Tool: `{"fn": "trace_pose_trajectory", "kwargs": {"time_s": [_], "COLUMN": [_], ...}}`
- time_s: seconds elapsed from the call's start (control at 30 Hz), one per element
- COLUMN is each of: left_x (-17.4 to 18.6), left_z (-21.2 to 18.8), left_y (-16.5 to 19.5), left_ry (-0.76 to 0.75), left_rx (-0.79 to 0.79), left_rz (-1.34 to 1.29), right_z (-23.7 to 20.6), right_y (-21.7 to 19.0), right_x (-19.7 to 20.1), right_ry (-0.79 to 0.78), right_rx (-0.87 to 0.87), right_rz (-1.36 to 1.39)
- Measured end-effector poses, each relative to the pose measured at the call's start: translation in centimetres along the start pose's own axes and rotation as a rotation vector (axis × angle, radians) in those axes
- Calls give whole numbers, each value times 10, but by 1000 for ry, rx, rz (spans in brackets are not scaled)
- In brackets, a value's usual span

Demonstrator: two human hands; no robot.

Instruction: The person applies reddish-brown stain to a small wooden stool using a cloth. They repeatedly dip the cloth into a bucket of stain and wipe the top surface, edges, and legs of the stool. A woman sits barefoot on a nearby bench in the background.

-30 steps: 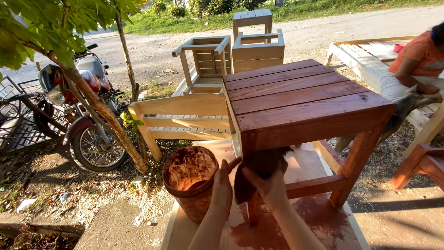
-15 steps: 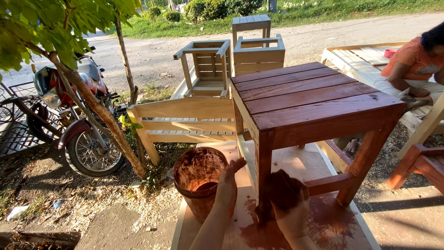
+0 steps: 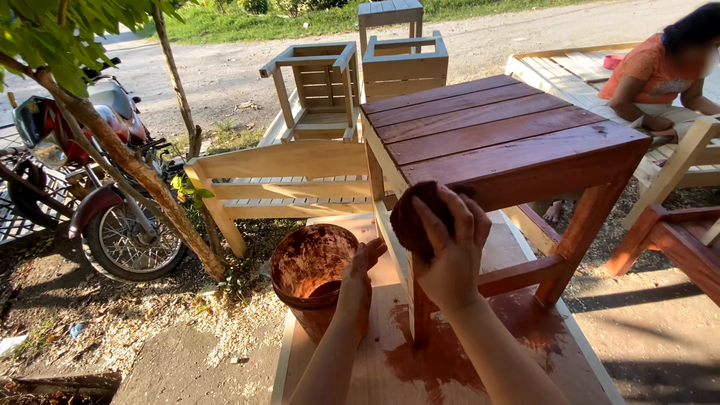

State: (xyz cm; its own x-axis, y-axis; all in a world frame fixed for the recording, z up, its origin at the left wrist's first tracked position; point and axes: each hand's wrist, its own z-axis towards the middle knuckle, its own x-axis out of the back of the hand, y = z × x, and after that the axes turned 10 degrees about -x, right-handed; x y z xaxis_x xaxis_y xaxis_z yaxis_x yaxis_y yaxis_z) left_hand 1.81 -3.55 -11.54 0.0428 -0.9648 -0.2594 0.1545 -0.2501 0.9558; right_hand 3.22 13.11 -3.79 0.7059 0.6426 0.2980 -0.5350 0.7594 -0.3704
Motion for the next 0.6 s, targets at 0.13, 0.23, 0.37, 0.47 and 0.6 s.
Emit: {"fn": "trace_pose_trajectory", "kwargs": {"time_s": [0.13,0.23,0.37,0.47,0.6], "left_x": [5,3,-9,-10,-6], "left_z": [0,-7,-16,-25,-31], "left_y": [-21,-42,-63,-68,-71], "left_ry": [52,38,-16,-1,25], "left_rx": [-76,-150,-209,-43,40], "left_rz": [-12,-108,-227,-238,-56], "right_z": [-55,-103,-150,-181,-221], "right_y": [26,41,58,63,72], "right_x": [-11,-25,-38,-45,-47], "right_ry": [-74,-96,-105,-117,-317], "right_rx": [-34,-84,-56,67,75], "right_rz": [-37,-18,-37,-176,-249]}}
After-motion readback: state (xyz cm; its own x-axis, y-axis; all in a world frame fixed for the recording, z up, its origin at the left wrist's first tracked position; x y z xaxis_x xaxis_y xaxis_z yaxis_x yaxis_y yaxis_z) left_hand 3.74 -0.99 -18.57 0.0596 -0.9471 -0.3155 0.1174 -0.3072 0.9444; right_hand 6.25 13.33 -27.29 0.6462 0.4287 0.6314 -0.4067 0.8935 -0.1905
